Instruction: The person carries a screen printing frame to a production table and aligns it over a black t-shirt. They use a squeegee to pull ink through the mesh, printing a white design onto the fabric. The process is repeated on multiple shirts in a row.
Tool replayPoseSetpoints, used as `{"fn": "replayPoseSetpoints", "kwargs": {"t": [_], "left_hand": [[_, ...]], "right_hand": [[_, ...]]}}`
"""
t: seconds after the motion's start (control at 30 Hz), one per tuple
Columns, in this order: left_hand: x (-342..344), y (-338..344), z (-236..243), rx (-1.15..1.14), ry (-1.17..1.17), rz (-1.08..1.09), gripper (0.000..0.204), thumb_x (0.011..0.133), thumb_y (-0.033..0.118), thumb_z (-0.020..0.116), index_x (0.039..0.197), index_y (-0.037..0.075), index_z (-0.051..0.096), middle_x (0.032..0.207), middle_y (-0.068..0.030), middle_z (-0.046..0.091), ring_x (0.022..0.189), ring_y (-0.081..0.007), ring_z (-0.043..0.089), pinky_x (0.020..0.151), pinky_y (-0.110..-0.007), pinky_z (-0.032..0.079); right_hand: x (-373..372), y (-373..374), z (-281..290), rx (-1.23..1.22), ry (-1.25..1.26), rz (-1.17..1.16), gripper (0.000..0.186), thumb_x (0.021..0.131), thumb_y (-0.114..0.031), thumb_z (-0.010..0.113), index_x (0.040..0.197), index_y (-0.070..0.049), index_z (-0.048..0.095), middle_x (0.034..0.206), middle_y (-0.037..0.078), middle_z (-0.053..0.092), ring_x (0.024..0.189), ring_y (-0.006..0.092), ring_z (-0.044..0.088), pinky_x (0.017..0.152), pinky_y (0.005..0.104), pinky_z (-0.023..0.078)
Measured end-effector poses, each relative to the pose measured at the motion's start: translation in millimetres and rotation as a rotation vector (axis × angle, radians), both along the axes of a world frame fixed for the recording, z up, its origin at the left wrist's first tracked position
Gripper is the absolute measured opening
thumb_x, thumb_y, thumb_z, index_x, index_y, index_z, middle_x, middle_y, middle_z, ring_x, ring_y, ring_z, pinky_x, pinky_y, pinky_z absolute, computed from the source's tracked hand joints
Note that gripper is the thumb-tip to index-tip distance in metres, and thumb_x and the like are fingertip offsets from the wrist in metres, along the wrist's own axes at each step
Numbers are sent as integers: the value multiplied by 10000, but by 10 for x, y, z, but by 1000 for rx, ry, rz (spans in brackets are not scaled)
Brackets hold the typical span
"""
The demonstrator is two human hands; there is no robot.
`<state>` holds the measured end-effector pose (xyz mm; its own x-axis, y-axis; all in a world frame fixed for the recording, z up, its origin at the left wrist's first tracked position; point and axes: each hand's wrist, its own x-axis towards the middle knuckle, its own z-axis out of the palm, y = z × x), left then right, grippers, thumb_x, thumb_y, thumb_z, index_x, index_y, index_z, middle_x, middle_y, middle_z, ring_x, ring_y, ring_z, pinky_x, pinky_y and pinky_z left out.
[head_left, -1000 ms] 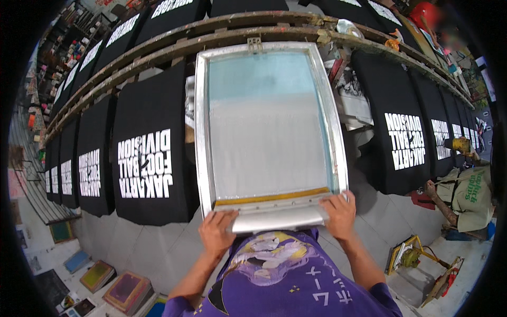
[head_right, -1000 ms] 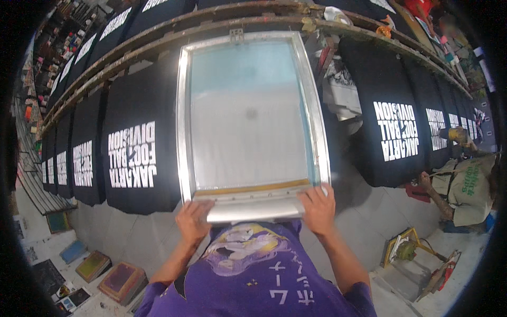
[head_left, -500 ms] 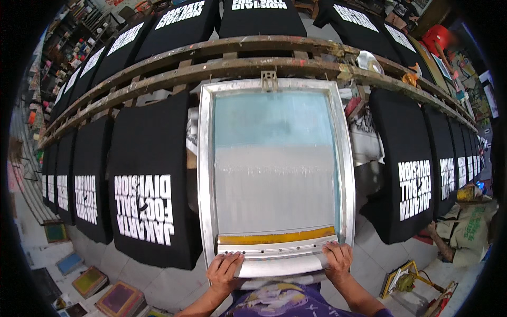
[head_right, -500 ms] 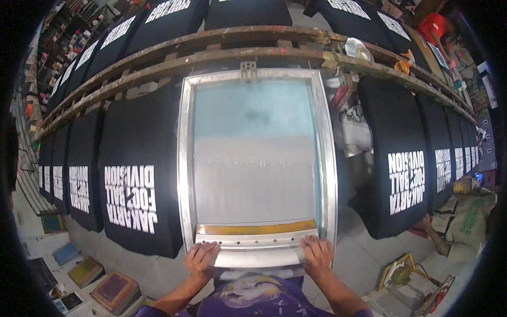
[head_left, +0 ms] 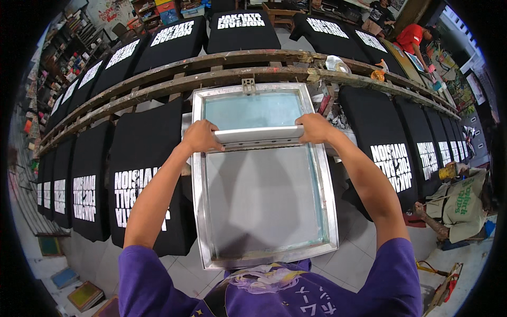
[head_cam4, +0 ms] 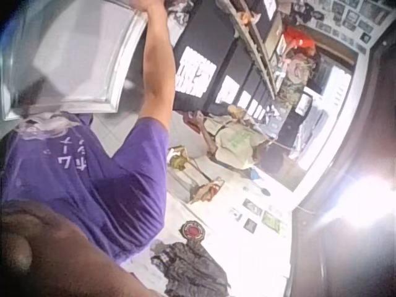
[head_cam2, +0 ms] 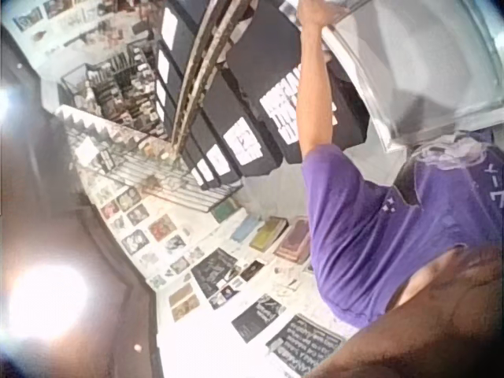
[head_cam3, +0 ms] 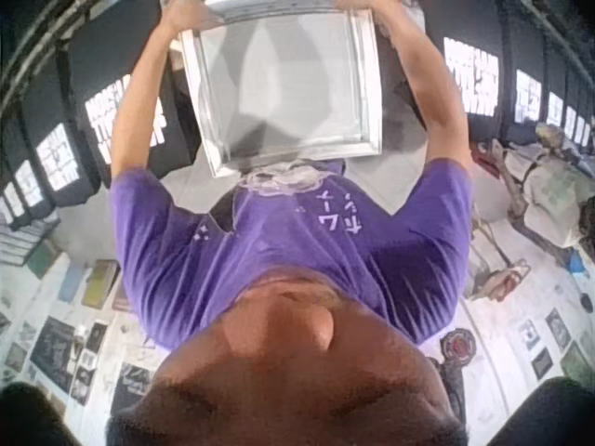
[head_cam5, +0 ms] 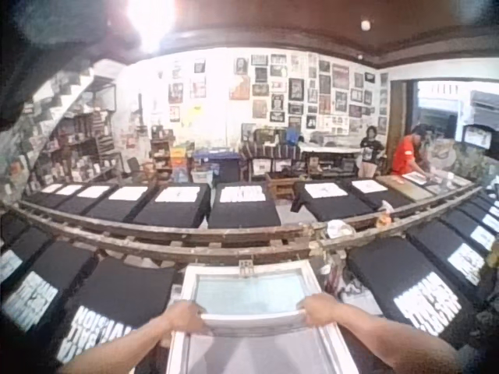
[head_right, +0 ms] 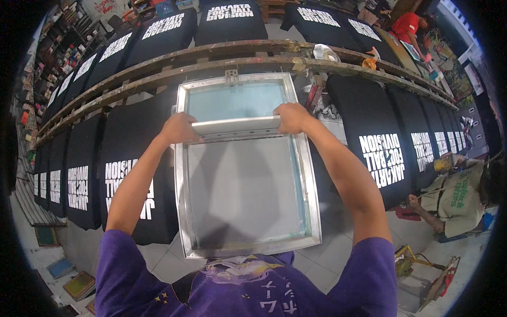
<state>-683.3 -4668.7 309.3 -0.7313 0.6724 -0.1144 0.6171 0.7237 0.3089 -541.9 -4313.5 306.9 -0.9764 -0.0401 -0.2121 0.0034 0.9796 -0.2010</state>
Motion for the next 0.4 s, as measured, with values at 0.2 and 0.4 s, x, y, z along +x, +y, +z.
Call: {"fn": "replayPoseSetpoints", "kwargs": {"t": [0.2,0.4], "left_hand": [[1480,-680,67,54,-27,58,393,728,182,828,1108,95,782,1091,-133,751,1016,-338,701,886,-448,556],[3389,-1396,-270,173,-26,12,614,606,46,781,1210,159,761,1118,-32,729,1014,-258,668,898,-367,578]], "right_hand": [[1543,-609,249,-101,254,43,394,664,-124,781,1035,-52,671,1056,131,673,1062,345,617,962,475,429],[3271,-1300,-376,-63,344,-78,362,643,-126,792,994,-153,711,1033,26,731,1033,206,678,1025,466,425]]}}
